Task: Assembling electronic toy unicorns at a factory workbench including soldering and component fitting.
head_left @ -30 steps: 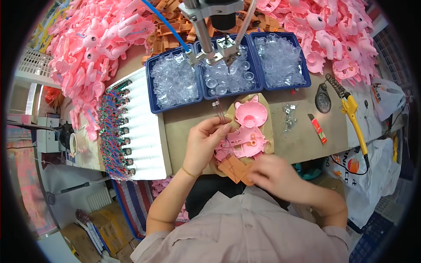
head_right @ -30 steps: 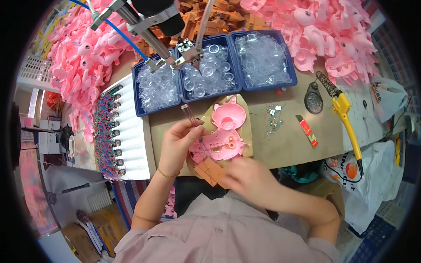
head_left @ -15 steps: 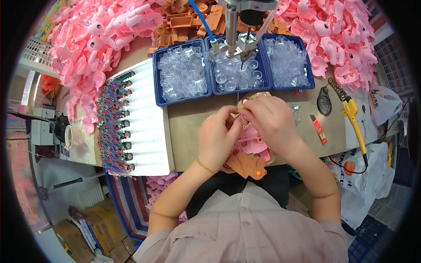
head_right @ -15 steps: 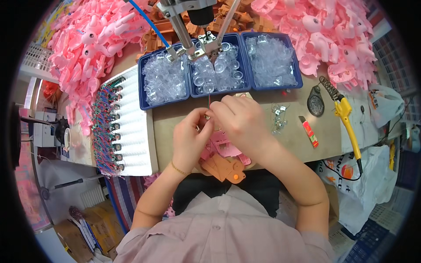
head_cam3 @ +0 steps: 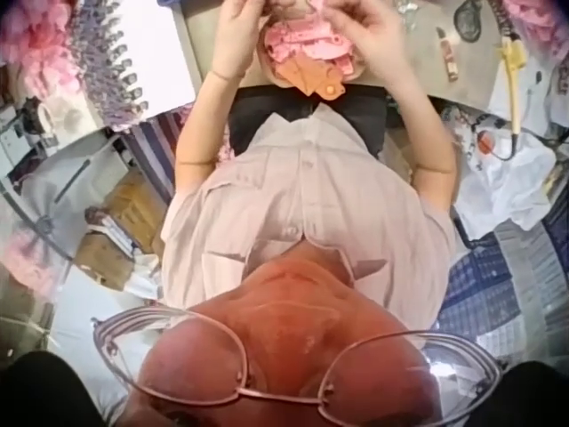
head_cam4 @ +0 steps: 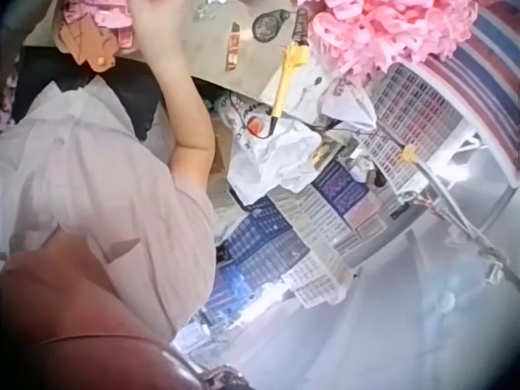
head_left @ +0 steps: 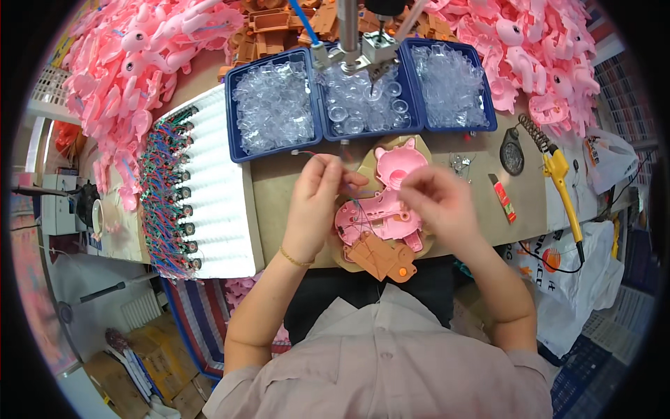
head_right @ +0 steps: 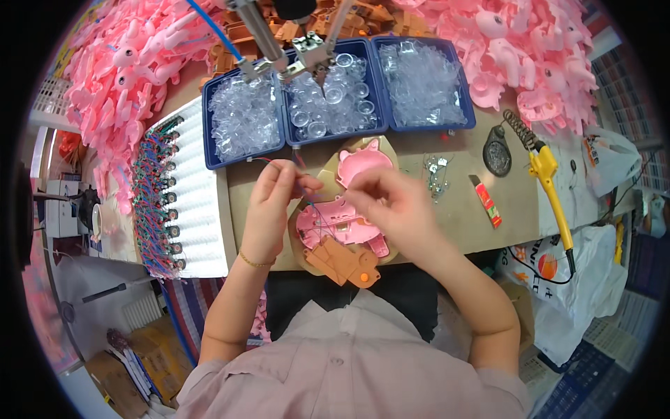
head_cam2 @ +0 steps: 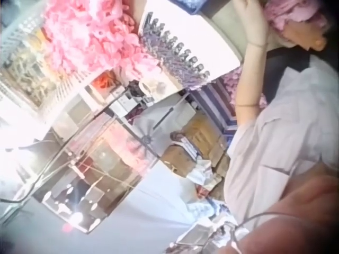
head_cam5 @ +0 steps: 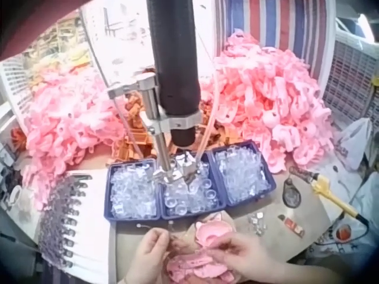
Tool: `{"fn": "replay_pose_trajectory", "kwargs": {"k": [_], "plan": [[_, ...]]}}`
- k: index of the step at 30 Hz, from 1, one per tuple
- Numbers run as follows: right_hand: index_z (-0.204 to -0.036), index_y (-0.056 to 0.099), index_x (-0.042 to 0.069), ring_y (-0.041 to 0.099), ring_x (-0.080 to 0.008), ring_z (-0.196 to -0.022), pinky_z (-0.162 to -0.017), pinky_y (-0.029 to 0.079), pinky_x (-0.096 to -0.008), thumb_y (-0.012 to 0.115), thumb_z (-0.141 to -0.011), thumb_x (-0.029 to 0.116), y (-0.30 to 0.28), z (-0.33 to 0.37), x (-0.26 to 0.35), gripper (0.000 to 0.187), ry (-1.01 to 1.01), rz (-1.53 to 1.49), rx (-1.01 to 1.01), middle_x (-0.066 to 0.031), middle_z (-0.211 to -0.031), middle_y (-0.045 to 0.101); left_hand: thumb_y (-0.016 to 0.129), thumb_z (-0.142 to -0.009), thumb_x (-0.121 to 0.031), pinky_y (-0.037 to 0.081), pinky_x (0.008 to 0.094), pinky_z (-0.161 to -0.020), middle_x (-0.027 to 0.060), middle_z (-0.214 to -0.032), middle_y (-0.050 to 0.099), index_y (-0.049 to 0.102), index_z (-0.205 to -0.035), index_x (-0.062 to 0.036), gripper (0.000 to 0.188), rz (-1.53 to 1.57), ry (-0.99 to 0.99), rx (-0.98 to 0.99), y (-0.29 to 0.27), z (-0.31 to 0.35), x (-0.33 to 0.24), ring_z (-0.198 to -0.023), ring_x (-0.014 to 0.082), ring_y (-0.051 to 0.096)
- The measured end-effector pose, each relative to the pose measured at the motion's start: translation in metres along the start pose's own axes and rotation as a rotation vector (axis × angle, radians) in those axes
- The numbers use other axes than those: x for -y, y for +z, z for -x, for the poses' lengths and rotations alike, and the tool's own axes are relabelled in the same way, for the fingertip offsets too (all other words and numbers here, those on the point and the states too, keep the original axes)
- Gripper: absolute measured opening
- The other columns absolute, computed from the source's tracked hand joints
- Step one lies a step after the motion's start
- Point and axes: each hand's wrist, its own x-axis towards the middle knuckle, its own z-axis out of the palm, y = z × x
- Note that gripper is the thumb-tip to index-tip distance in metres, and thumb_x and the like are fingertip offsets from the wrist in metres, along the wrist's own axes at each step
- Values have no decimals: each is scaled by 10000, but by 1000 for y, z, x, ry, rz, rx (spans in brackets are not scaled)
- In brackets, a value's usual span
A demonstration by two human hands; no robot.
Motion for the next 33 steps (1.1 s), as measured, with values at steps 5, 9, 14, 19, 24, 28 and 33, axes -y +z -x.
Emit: {"fn": "replay_pose_trajectory", "kwargs": {"k": [5,9,14,19,24,28,33], "plan": [[-949,606,-16,601,-88,-797,-696,493,-222,640,-816,-18,-15,20,-1,137,157,-269,151,-53,-915,621,399,-1015,-248,489,275,-738,114,-870,645,466,-987,-27,232,-106,54,-8,-3,-2,1,-834,148,626],[-970,609,-35,638,-137,-814,-712,521,-252,579,-840,-40,-24,18,13,133,217,-215,278,-109,-924,651,444,-996,-231,499,281,-737,103,-845,627,469,-1062,-11,231,-40,71,113,5,-6,-5,-858,146,620],[-929,628,-42,637,-152,-779,-693,520,-268,593,-837,-22,-23,21,13,100,237,-200,148,-120,-905,664,634,-830,-126,433,350,-863,44,-826,638,490,-1201,-47,405,-719,346,283,1,0,-17,-882,168,591],[-861,645,-7,617,-189,-743,-689,476,-300,652,-779,-7,-11,28,4,82,-181,467,53,-99,-869,669,700,-726,-103,364,387,-904,10,-798,633,622,-1102,-108,384,-989,496,34,5,7,0,-858,208,563],[-828,651,38,604,-199,-779,-783,419,-335,687,-761,57,-2,22,-6,79,-371,882,46,-50,-828,656,706,-737,-142,378,373,-853,33,-800,636,681,-941,-91,212,-777,369,140,-7,3,-3,-822,226,572],[-843,647,67,608,-193,-778,-846,390,-353,681,-782,110,22,7,-16,82,-466,974,55,-44,-813,654,698,-762,-170,394,358,-819,36,-771,639,692,-838,-97,105,-945,587,-79,3,7,12,-798,223,588],[-881,657,68,586,-214,-832,-874,379,-373,683,-774,123,27,8,-24,123,-449,1074,118,-45,-847,635,694,-767,-165,390,359,-832,30,-755,643,688,-836,-107,90,-878,568,-149,2,7,25,-813,210,599]]}}
